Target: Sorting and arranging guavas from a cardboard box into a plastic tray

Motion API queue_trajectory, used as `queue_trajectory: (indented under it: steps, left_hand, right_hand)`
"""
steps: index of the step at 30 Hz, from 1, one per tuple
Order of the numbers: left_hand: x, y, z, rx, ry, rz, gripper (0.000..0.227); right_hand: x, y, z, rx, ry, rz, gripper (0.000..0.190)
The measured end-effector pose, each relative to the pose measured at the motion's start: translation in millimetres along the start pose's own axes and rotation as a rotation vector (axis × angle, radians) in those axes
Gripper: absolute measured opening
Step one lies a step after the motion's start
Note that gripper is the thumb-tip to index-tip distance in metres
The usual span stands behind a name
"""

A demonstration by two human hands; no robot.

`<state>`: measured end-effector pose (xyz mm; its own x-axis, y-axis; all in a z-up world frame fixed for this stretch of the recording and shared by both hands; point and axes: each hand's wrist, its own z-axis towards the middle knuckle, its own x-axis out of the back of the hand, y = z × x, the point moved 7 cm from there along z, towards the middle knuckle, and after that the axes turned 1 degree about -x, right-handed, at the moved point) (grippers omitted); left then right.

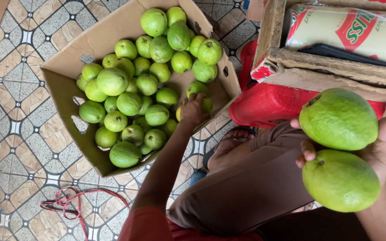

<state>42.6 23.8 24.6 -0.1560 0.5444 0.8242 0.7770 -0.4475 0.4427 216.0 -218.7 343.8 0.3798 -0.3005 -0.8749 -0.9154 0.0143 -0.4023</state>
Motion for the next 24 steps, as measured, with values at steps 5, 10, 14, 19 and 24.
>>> queue_trajectory:
  steps: [5,10,14,19,24]
  left_hand:
    - [7,23,25,-0.035,-0.026,0.154,0.079]
    - [62,57,88,-0.097,0.500,0.006,0.083]
    - [66,55,140,0.105,0.352,-0.030,0.098]
    - [60,36,148,0.062,0.311,-0.409,0.095]
    - [71,-13,88,0.129,0.509,-1.024,0.087]
  right_hand:
    - [-2,1,-1,0.013,-0.020,-0.002,0.080]
    - [-7,1,1,0.008,-0.067,0.013,0.080]
    - [-9,-1,3,0.038,-0.055,-0.004,0.080]
    - [1,-4,3,0.021,-0.038,-0.003,0.080]
    - [-2,-4,5,0.033,-0.019,-0.027,0.079]
